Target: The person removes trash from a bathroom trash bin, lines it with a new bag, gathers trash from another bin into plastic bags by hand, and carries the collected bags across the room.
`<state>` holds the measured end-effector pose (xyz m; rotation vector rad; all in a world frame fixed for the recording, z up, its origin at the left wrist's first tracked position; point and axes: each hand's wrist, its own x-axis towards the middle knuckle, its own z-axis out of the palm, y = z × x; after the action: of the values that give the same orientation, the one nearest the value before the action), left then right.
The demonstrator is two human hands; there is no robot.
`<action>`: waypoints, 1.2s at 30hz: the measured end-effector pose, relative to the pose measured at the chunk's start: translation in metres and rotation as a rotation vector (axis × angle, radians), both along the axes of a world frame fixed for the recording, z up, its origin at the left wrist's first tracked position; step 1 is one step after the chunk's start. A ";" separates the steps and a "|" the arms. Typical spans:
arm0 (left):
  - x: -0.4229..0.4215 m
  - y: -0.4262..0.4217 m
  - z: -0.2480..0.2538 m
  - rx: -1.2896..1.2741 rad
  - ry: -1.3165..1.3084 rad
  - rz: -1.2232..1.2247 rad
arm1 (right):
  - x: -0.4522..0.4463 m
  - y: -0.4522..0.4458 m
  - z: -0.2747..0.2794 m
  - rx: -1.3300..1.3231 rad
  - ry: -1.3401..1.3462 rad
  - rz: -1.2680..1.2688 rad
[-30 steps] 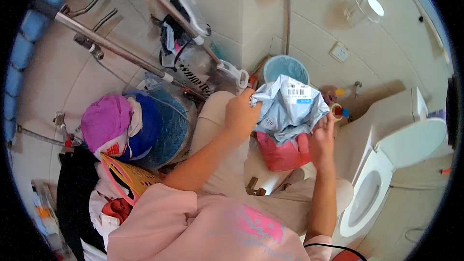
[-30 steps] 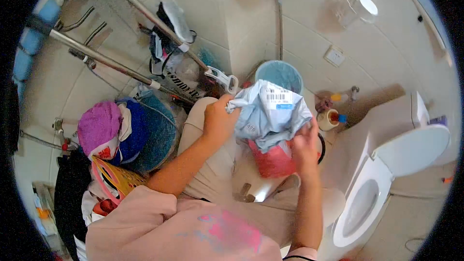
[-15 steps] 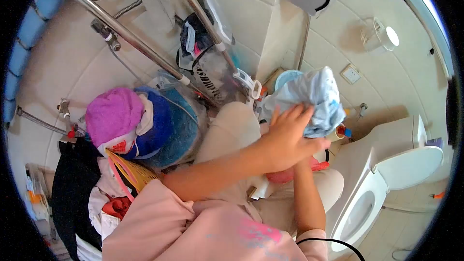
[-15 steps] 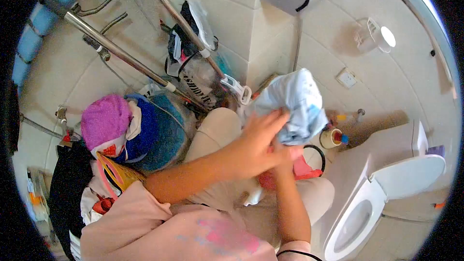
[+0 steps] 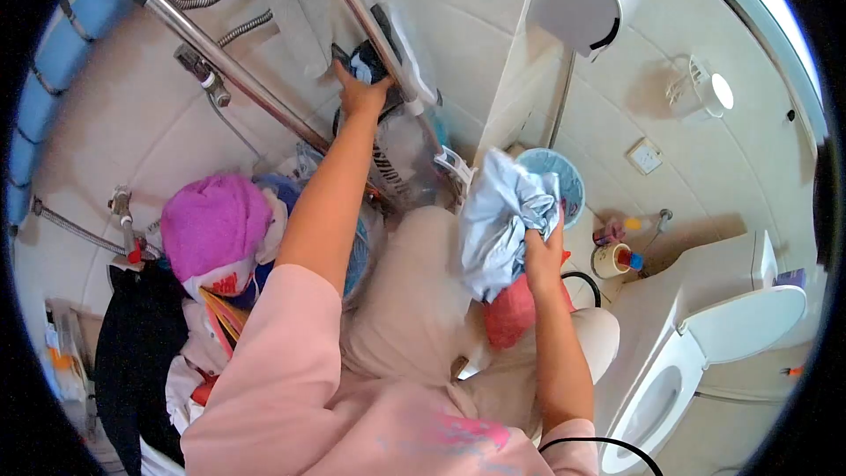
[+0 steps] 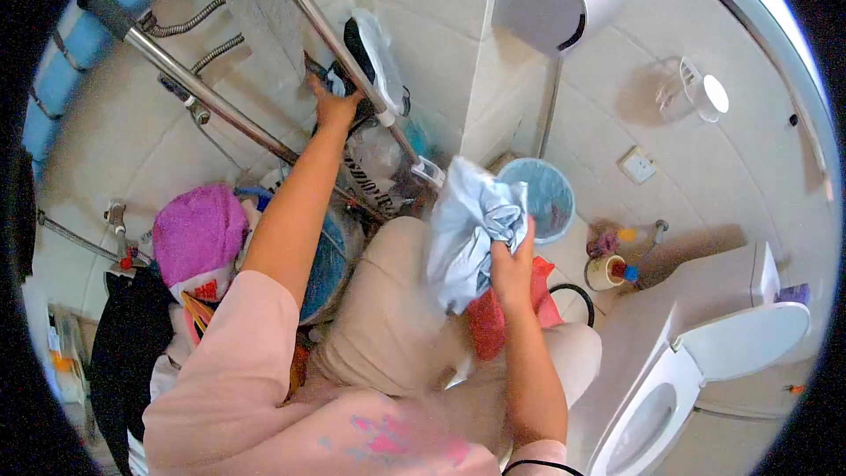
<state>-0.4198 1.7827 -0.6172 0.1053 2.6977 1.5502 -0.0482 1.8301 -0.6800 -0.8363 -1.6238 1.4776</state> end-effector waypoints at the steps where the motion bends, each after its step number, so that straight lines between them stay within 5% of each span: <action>1: -0.034 -0.002 -0.037 0.021 -0.019 -0.087 | -0.002 -0.001 0.000 0.018 0.010 0.005; 4: -0.038 -0.011 -0.042 0.128 0.037 -0.095 | -0.001 -0.002 0.010 0.215 -0.197 0.122; 10: 0.019 -0.028 -0.008 0.483 0.394 0.183 | -0.010 0.000 0.012 0.373 -0.201 0.177; 14: 0.039 -0.043 0.012 0.545 0.575 0.128 | -0.023 -0.005 0.029 0.356 -0.206 0.256; 18: 0.052 -0.059 0.058 0.507 0.779 0.104 | -0.062 -0.017 0.041 0.369 -0.074 0.373; 21: 0.052 -0.077 0.105 0.446 0.936 0.145 | -0.117 -0.043 0.062 0.226 0.103 0.227; 23: 0.046 -0.085 0.132 0.480 1.026 0.135 | -0.161 -0.061 0.079 0.411 0.132 0.085; 24: 0.039 -0.089 0.140 0.442 1.131 0.145 | -0.185 -0.071 0.071 0.258 0.176 0.057; 25: 0.041 -0.090 0.151 0.449 1.157 0.145 | -0.230 -0.065 0.014 0.445 0.380 0.067; 28: 0.037 -0.097 0.169 0.500 1.232 0.174 | -0.268 -0.066 0.061 0.780 0.442 0.265; 31: 0.037 -0.100 0.167 0.575 1.238 0.184 | -0.299 -0.049 0.058 1.173 0.089 0.198; 34: 0.041 -0.101 0.159 0.642 1.203 0.163 | -0.316 -0.047 0.031 1.235 -0.642 0.041; 36: 0.046 -0.098 0.155 0.688 1.156 0.143 | -0.319 -0.049 0.016 1.183 -0.836 0.128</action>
<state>-0.3739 1.6843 -0.4619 1.1551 2.5377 3.1140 -0.3675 1.7812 -0.6639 -0.6217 -2.6914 -0.0397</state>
